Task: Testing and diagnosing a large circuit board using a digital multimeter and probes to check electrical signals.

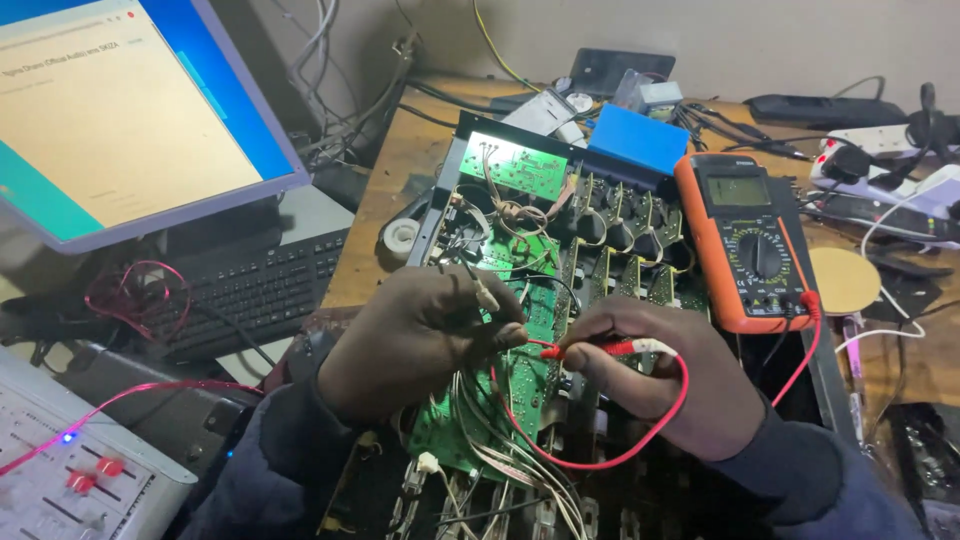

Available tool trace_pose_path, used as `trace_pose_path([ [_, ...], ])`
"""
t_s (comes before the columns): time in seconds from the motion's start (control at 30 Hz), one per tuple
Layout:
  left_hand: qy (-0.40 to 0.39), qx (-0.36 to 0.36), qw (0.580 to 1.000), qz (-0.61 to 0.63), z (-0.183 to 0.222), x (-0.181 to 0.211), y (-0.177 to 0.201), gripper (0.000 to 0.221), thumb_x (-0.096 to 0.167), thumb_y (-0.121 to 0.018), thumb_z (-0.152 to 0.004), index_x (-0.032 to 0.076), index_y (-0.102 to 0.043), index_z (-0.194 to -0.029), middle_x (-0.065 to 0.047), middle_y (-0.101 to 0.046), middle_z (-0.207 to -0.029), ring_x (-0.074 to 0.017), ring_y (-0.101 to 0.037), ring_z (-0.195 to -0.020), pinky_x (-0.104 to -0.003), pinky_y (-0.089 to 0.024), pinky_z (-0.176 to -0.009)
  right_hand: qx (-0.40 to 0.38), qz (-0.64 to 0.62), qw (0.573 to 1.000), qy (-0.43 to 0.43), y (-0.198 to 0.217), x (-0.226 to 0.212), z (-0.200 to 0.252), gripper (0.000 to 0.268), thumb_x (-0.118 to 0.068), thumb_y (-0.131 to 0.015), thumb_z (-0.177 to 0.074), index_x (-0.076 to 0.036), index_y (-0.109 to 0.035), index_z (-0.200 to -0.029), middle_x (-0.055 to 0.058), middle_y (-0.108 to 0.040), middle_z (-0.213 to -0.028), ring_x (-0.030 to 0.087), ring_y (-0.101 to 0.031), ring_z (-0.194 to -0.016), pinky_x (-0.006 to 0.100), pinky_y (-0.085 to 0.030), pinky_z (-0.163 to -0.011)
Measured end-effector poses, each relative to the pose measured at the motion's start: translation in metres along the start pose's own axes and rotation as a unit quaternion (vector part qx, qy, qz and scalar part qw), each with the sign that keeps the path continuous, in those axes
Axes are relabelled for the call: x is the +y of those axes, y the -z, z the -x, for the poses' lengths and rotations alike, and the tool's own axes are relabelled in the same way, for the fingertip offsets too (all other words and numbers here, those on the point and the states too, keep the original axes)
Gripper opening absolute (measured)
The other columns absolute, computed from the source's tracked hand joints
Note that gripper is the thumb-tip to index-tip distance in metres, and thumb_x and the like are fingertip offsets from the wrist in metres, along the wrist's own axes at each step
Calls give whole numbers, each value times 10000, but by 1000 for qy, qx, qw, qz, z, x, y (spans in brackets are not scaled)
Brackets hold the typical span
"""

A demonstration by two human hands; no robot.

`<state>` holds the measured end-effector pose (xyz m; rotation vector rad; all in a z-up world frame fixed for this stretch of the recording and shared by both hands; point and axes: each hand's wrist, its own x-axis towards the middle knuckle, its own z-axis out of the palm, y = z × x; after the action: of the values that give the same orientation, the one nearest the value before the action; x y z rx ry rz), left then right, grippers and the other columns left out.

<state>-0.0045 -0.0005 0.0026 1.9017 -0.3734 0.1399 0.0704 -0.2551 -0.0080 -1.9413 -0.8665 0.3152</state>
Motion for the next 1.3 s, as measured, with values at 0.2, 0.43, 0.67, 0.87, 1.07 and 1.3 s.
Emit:
trace_pose_path([
  [0.2,-14,3,1000,-23,-2,0,2,120,213,-776,-974,99,-747,-951,-45,-787,-886,-146,-744,-754,-293,-656,-677,20,67,994,90,-2,4,-2,251,-321,-670,-1004,-156,-834,-1096,27,-868,-1012,173,-818,-840,331,-626,-765],
  [0.43,20,-2,1000,-8,-1,3,3,196,281,-740,-994,87,-753,-1016,-24,-784,-900,-134,-764,-793,-298,-644,-726,68,88,990,90,-1,7,0,198,-237,-678,-1009,-114,-819,-1074,39,-853,-1053,189,-808,-938,333,-633,-828],
  [0.67,13,22,998,-60,1,-3,-1,96,164,-793,-953,86,-787,-1009,-48,-811,-948,-145,-766,-810,-295,-663,-726,36,48,996,72,-4,8,2,134,-208,-723,-972,-133,-794,-1058,10,-844,-1026,147,-809,-900,313,-625,-861],
  [0.87,-5,-1,996,-84,-1,-1,1,37,91,-736,-957,126,-739,-968,-25,-755,-916,-138,-723,-787,-277,-633,-694,34,67,994,75,-3,8,2,175,-249,-721,-969,-149,-811,-1080,9,-865,-1045,158,-836,-918,327,-651,-863],
  [1.07,10,-10,997,-74,-2,1,2,10,121,-755,-968,122,-752,-977,-28,-760,-913,-132,-740,-774,-274,-646,-697,25,65,994,87,-3,7,1,145,-251,-717,-979,-144,-798,-1032,-1,-851,-990,156,-813,-878,318,-624,-824],
  [1.3,12,-15,993,-113,-3,3,3,44,150,-716,-984,146,-748,-955,-10,-771,-886,-134,-713,-757,-286,-594,-674,23,64,996,60,-3,10,1,179,-292,-714,-977,-157,-806,-1051,-9,-858,-1004,150,-805,-866,319,-624,-814],
])
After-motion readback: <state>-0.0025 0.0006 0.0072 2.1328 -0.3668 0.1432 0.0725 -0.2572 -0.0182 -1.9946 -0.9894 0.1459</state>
